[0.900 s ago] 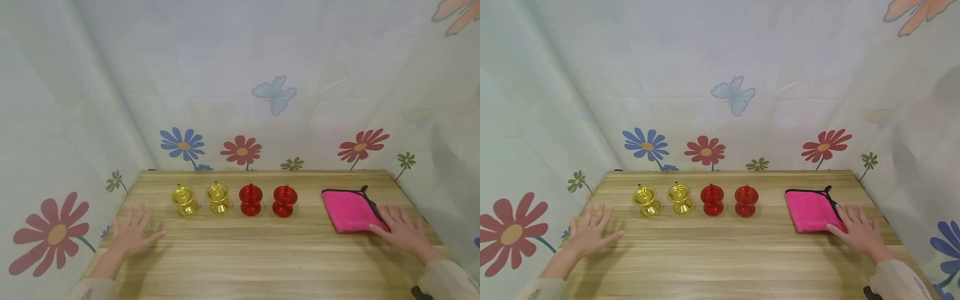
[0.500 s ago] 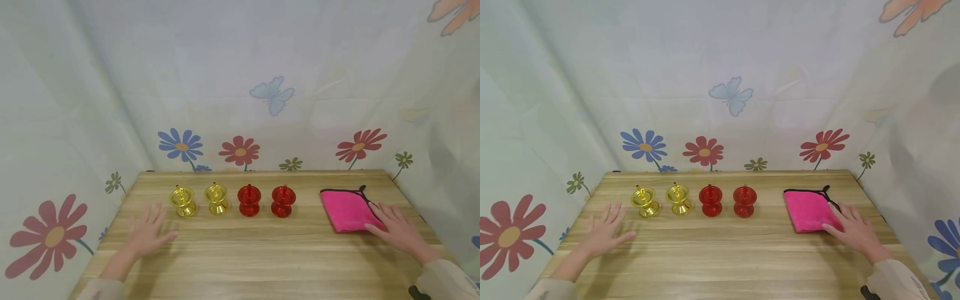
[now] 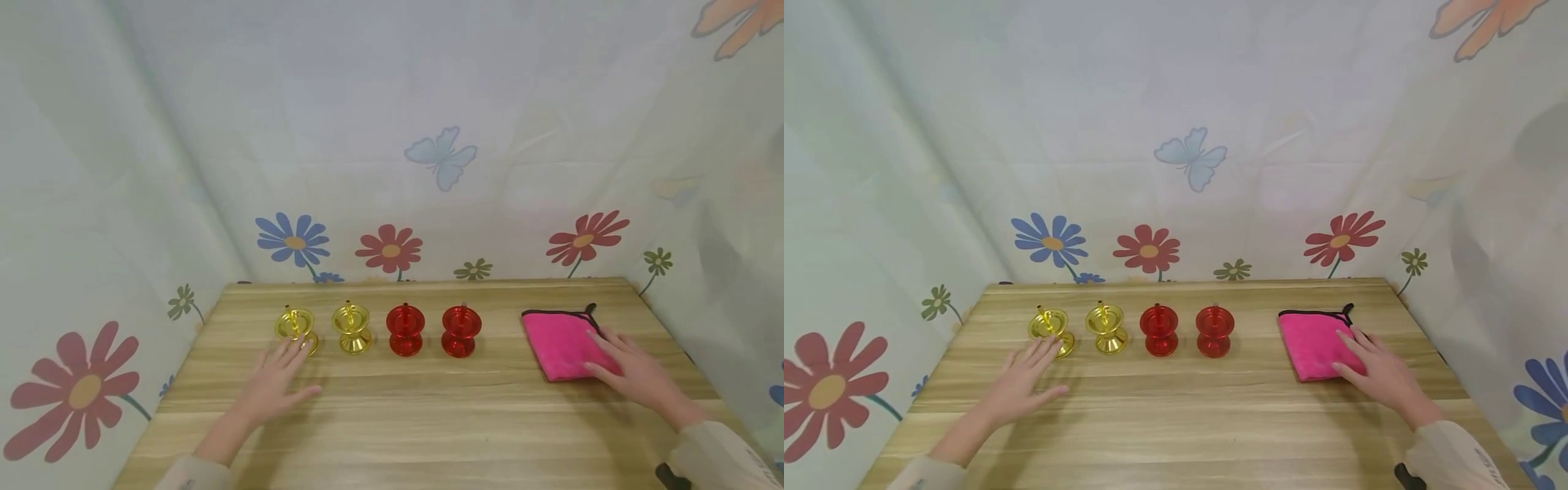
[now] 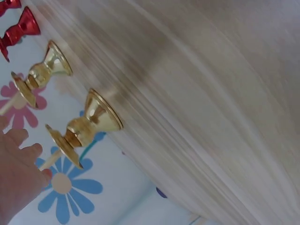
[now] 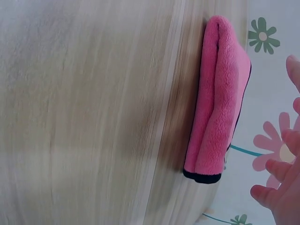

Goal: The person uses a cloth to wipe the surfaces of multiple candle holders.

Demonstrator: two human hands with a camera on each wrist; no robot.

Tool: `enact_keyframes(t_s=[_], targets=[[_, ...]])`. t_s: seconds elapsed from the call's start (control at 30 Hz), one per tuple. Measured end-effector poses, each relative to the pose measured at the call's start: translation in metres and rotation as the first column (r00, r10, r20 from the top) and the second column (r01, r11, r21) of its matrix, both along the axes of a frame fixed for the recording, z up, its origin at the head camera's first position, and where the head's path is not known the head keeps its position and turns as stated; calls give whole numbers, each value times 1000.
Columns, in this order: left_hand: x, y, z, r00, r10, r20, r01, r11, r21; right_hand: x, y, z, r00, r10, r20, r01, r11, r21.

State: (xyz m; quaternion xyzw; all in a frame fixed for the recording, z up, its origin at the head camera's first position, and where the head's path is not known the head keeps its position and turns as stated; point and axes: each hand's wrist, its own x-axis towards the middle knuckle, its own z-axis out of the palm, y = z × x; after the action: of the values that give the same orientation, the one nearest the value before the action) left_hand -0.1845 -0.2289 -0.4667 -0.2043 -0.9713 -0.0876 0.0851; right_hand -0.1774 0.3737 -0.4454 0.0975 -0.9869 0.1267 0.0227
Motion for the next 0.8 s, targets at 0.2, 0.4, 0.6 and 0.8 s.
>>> enact_keyframes(t_s=[0.2,0.4,0.6,0.8], targets=[[0,20,-1,995,-75,-67,78,995,54,-5,-2,-6,998,23,-53,-23,1000,7],[-1,43,-5,982,-140,-128,158,977,140,-9,-9,-6,996,37,-82,-39,999,-21],[-3,71,-10,949,-220,-227,260,952,163,-12,-15,-6,996,52,-75,-54,998,-27],[-7,100,-7,946,-249,-206,285,944,167,-13,-17,-9,994,61,-87,-65,997,-40]])
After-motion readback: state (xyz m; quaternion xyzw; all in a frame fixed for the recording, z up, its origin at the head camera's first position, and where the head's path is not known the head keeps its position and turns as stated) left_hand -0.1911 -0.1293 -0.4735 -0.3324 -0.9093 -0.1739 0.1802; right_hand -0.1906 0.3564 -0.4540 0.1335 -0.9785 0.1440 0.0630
